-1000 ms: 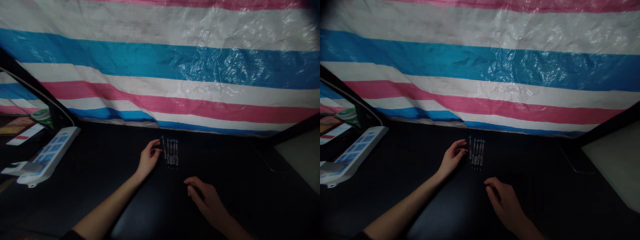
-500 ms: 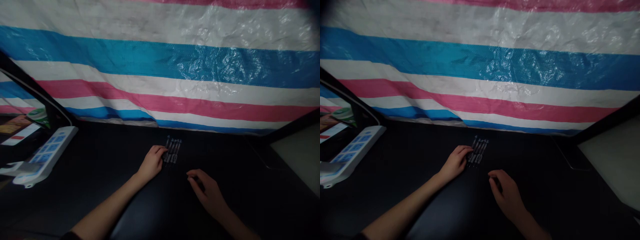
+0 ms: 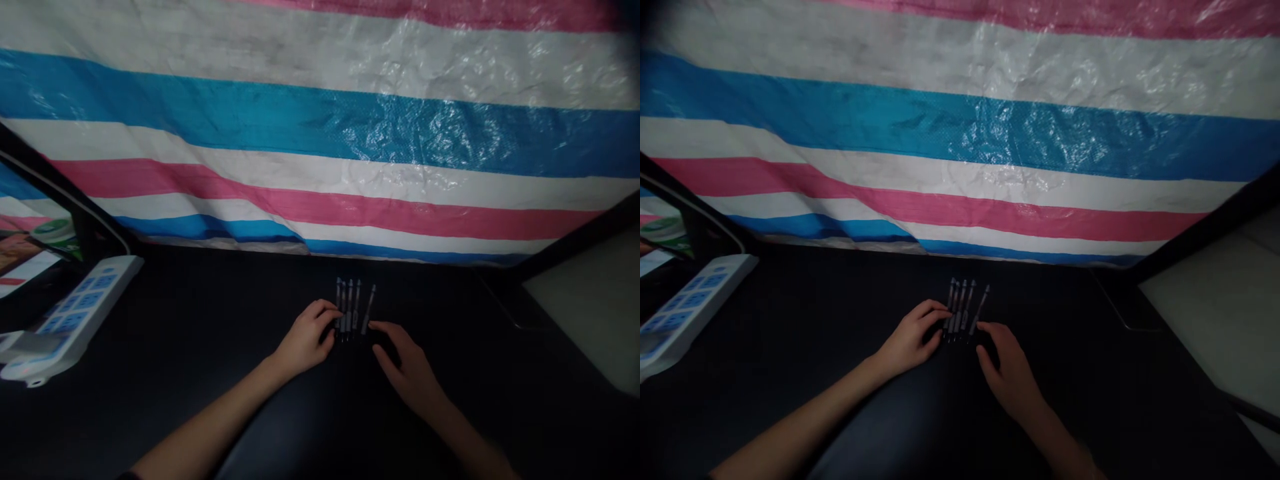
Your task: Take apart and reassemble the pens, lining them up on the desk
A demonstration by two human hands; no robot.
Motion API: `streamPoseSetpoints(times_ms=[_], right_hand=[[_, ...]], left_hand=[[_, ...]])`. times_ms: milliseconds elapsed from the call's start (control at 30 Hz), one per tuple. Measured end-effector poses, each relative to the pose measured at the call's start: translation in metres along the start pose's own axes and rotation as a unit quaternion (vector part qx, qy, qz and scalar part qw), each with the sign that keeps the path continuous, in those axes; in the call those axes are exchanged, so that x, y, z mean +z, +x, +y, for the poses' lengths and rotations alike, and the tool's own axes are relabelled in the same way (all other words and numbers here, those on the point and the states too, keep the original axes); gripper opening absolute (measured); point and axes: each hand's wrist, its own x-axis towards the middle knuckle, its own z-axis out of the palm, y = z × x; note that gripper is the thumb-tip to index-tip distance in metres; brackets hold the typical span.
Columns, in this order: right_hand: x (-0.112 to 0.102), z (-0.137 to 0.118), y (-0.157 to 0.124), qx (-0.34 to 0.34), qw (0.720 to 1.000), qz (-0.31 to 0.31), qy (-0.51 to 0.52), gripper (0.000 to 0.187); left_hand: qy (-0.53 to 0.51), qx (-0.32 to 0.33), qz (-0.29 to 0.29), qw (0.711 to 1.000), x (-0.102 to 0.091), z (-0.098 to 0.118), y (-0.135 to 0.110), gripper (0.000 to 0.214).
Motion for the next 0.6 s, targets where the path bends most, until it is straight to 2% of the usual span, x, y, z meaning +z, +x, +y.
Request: streamPoseSetpoints(times_ms=[300,467,600], right_hand=[[0.002,0.004,0.0,-0.036,0.999,-0.001,-0.035,0.042],[0.003,0.006,0.002,-0.044,0.998,0.004,-0.054,0.043],[0.003,-0.013,-0.001,-0.121,0.989,0.04,-0.073,0.048]], left_hand=[[-0.015,0.028,-0.042,0.999,0.007,0.008,-0.004,0.043],[0.004,0.044,-0.039,0.998,0.01,0.005,-0.004,0.031],[0.007,0.053,-0.029,0.998,0.012,0.003,-0.005,0.029]])
